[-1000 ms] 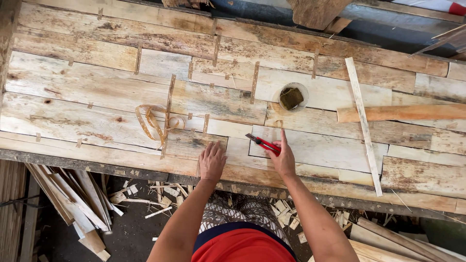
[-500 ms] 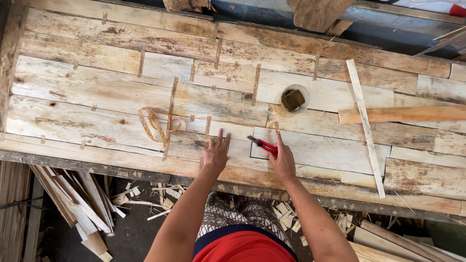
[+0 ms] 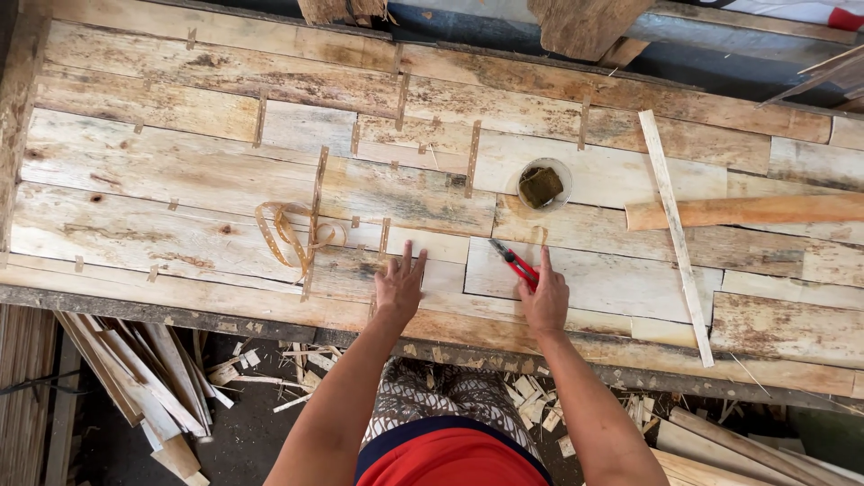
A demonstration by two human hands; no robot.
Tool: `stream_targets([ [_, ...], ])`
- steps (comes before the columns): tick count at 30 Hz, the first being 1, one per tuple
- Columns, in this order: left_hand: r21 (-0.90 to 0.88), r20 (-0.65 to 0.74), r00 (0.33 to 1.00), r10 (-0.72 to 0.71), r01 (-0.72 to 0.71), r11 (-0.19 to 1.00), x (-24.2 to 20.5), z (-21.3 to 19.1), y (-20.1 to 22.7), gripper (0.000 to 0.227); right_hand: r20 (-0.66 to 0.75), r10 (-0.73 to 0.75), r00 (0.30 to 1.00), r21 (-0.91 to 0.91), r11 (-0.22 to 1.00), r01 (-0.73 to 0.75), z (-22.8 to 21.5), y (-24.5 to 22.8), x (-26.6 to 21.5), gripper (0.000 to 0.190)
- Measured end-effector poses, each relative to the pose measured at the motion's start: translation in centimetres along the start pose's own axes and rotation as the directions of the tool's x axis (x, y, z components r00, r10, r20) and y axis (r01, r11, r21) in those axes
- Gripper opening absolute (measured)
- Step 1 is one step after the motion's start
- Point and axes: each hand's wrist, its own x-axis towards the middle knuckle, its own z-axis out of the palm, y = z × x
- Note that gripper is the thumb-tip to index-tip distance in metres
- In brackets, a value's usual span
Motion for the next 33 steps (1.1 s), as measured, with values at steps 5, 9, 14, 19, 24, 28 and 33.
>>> stream_targets([
  [5, 0.021, 0.017, 1.000, 0.012, -0.012, 1.000, 0.4, 0.4, -0.1, 0.106, -0.014, -0.025, 1.000, 0.009, 1.000, 0.025, 0.1, 0.4, -0.1, 0.092],
  [9, 0.027, 0.028, 1.000, 0.013, -0.014, 1.000, 0.2, -0.2, -0.2, 0.106, 0.028, -0.012, 1.000, 0.018, 1.000, 0.012, -0.3, -0.2, -0.1, 0.093],
  [14, 0.023, 0.031, 0.999, 0.009, -0.010, 1.000, 0.1, 0.0, -0.1, 0.106, 0.009, -0.070, 0.997, -0.030, 0.997, 0.071, 0.5, -0.5, -0.3, 0.092],
  [19, 0.021, 0.018, 1.000, 0.007, -0.007, 1.000, 0.2, 0.3, -0.1, 0.107, -0.026, -0.026, 0.999, -0.028, 0.999, 0.025, 0.4, -0.2, -0.4, 0.094],
  [24, -0.032, -0.033, 0.999, 0.015, -0.016, 0.999, -0.1, 0.5, -0.6, 0.106, -0.054, -0.032, 0.998, 0.004, 0.999, 0.033, -0.8, -1.0, -0.5, 0.096],
  [28, -0.058, -0.065, 0.998, 0.023, -0.027, 0.998, 0.4, 1.8, -0.7, 0.107, -0.039, -0.010, 0.999, 0.027, 1.000, 0.011, -1.3, -1.5, -0.5, 0.093],
  [33, -0.099, -0.064, 0.998, 0.010, -0.017, 0.995, 0.4, 1.4, -0.7, 0.108, -0.100, -0.060, 0.993, 0.068, 0.995, 0.067, -1.4, -1.7, -0.2, 0.085],
])
